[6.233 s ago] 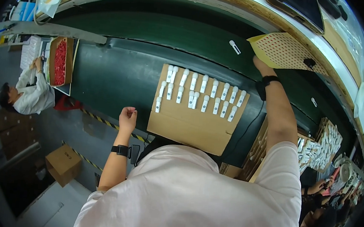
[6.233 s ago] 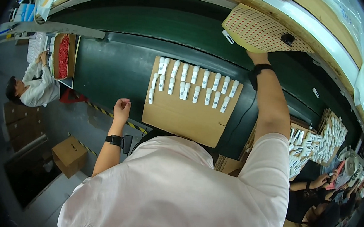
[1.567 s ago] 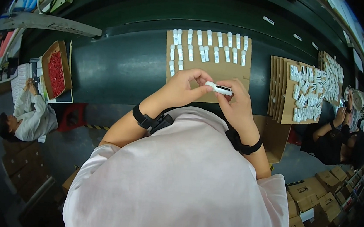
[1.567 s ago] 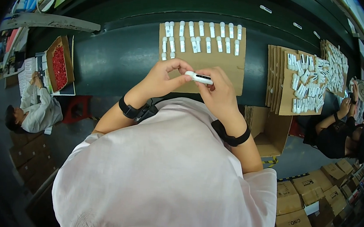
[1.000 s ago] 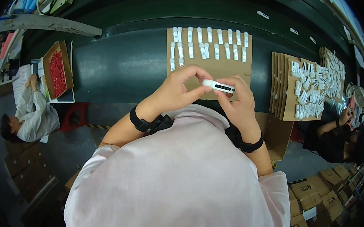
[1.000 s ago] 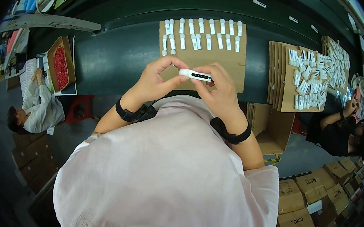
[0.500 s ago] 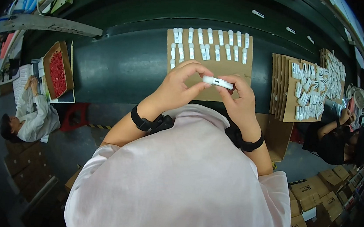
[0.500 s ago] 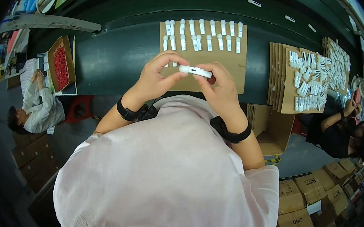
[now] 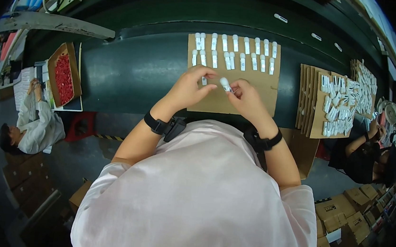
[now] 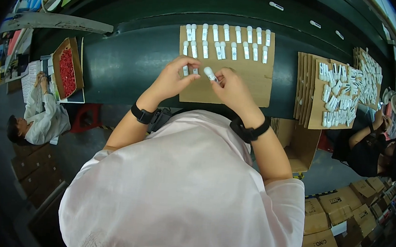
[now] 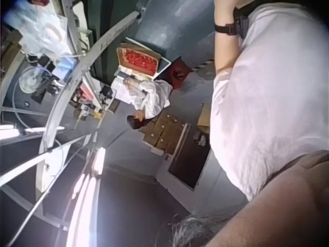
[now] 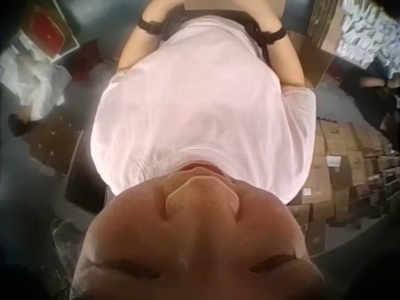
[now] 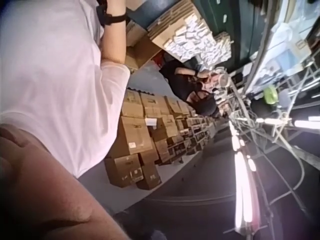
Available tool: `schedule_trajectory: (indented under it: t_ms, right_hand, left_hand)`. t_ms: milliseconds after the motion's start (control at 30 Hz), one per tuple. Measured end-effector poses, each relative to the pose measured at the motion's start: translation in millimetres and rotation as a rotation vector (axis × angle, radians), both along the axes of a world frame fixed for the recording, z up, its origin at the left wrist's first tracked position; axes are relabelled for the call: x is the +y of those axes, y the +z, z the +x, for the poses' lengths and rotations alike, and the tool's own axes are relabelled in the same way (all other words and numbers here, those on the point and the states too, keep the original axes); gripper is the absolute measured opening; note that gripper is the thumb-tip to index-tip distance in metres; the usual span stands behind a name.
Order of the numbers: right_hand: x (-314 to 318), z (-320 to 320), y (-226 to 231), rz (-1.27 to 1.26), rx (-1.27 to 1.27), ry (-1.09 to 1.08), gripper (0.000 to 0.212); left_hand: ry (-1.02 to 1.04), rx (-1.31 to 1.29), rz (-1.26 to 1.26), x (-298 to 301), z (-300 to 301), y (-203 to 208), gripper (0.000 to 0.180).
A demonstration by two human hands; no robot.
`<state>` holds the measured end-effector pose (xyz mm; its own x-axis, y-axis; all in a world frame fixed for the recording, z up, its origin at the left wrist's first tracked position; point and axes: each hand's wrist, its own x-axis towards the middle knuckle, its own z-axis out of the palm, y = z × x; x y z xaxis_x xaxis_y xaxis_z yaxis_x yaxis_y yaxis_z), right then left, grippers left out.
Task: The person picks up white electronic devices and small white caps, fits a cap onto each device by hand, and places the assembled units onto a cardboard sheet. Once the sheet is full, the person moves it aside and continues the assembly process with a new sheet.
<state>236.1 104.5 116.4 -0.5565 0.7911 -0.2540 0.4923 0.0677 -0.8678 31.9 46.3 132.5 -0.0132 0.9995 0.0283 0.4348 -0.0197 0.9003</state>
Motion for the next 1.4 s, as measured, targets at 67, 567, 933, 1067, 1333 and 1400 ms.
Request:
schedule_trajectory:
  t_ms: [67, 567, 933, 1067, 1333, 1400]
  right_hand:
    - [5, -10, -34, -0.067, -0.041, 0.006, 0.017]
    - [11, -68, -95, 0.002, -0.542, 0.051, 0.028]
    - [19, -32, -72, 0.116, -0.489, -0.099, 0.028]
    - [70, 22, -51, 0.183, -0.502, -0.123, 0.025]
    - [237, 127, -96, 0.645, -0.404, -0.223, 0.02]
    - [278, 134, -113, 0.672, -0.469, -0.228, 0.021]
  left_hand:
    - [0.058, -0.005, -0.049, -7, -13, -27, 0.021]
    - [0.259, 0.106, -0.388, -62, -78, -124, 0.018]
    - [0.227, 0.035, -0.358, -36, -72, -143, 0.023]
    - [0.329, 0.04, -0.354, -30, -65, -146, 0.025]
    - [0.66, 0.169, -0.309, -54, -62, -145, 0.022]
    - [0.733, 0.199, -0.333, -64, -54, -137, 0.021]
